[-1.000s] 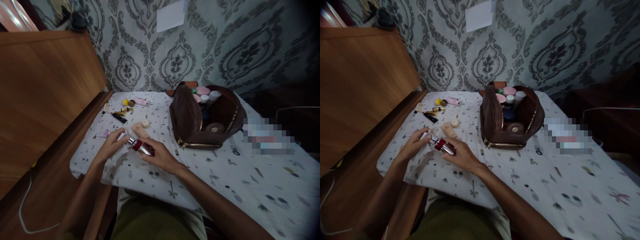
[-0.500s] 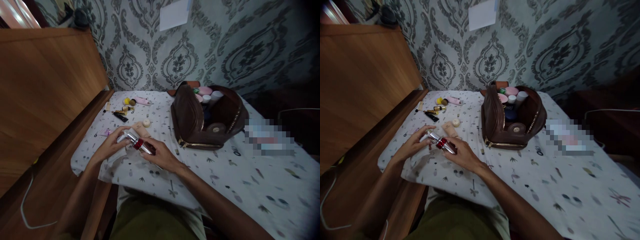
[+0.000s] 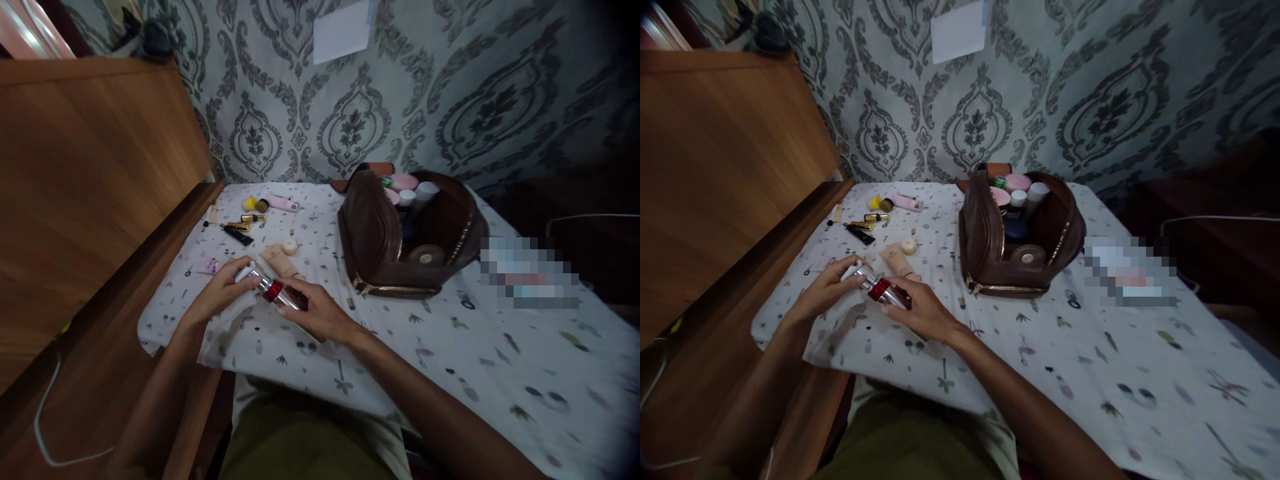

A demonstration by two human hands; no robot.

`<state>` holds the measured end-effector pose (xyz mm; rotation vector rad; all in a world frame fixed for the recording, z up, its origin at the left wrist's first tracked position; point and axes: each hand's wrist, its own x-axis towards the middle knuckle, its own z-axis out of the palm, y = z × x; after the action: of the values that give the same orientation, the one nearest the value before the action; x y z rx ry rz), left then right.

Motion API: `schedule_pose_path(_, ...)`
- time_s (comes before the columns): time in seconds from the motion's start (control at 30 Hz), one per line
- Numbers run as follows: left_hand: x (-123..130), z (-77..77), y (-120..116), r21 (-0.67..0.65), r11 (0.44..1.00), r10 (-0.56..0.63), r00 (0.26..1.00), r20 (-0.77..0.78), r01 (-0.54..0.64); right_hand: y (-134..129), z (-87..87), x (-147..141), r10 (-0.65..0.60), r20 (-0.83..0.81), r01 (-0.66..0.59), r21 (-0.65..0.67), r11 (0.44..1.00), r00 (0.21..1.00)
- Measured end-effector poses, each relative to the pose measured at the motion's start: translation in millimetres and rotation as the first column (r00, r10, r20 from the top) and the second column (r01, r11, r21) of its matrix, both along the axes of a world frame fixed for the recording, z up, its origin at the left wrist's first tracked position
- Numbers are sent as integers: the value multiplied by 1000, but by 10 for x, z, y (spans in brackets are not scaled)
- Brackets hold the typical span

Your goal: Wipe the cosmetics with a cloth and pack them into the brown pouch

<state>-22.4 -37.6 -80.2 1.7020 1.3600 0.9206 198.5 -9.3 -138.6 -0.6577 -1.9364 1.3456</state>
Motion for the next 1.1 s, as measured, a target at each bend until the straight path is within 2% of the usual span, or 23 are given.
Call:
schedule_pose_path(0.2, -14, 44, -23, -11, 999, -37, 999, 10, 37, 24, -11, 12, 103, -109, -124, -202, 971, 989)
schedule_pose_path(0.27, -8, 11, -37, 16, 1000, 15, 1000, 18, -15, 15, -28, 1, 128, -163, -168, -263, 950, 978)
schedule_pose_path(0.33, 34, -70, -44, 66, 989, 132, 990, 57, -135, 0, -25, -12, 118, -230, -193, -335, 922, 966)
schedule_pose_path(0.4, 133, -189, -49, 93, 963, 241, 962, 131, -254, -11, 7, -25, 43, -307, -161, -371, 915, 951)
schedule_pose_path(0.43, 207, -255, -54, 90, 958, 253, 952, 175, -271, -14, 33, -31, -8, -354, -134, -375, 917, 935)
schedule_pose_path(0.47, 295, -319, -64, 83, 960, 245, 945, 215, -268, -16, 62, -36, -68, -407, -99, -376, 921, 911)
schedule_pose_path(0.57, 594, -478, -112, 50, 989, 125, 959, 255, -142, -27, 161, -24, -244, -550, 0, -405, 915, 799)
schedule_pose_path(0.63, 758, -551, -141, 10, 985, 164, 952, 257, -172, -43, 233, 35, -309, -597, 29, -431, 902, 740)
schedule_pose_path(0.73, 875, -614, -144, -103, 943, 332, 900, 283, -316, -76, 374, 266, -304, -613, 14, -431, 902, 729)
schedule_pose_path(0.8, 895, -620, -120, -142, 932, 360, 885, 294, -333, -97, 499, 519, -299, -609, 34, -407, 913, 735)
schedule_pose_path(0.87, 930, -587, -84, -124, 948, 318, 903, 288, -294, -118, 638, 822, -326, -586, 108, -375, 921, 742)
schedule_pose_path(0.93, 1035, -514, -48, -89, 973, 230, 939, 254, -214, -141, 768, 1134, -317, -509, 165, -321, 933, 800)
schedule_pose_path(0.97, 1119, -466, -33, -74, 983, 179, 955, 236, -166, -154, 823, 1284, -302, -469, 176, -295, 939, 830)
schedule_pose_path(1.1, 1564, -277, 7, 8, 1000, 17, 979, 201, -19, -203, 995, 1824, -310, -413, 264, -165, 950, 857)
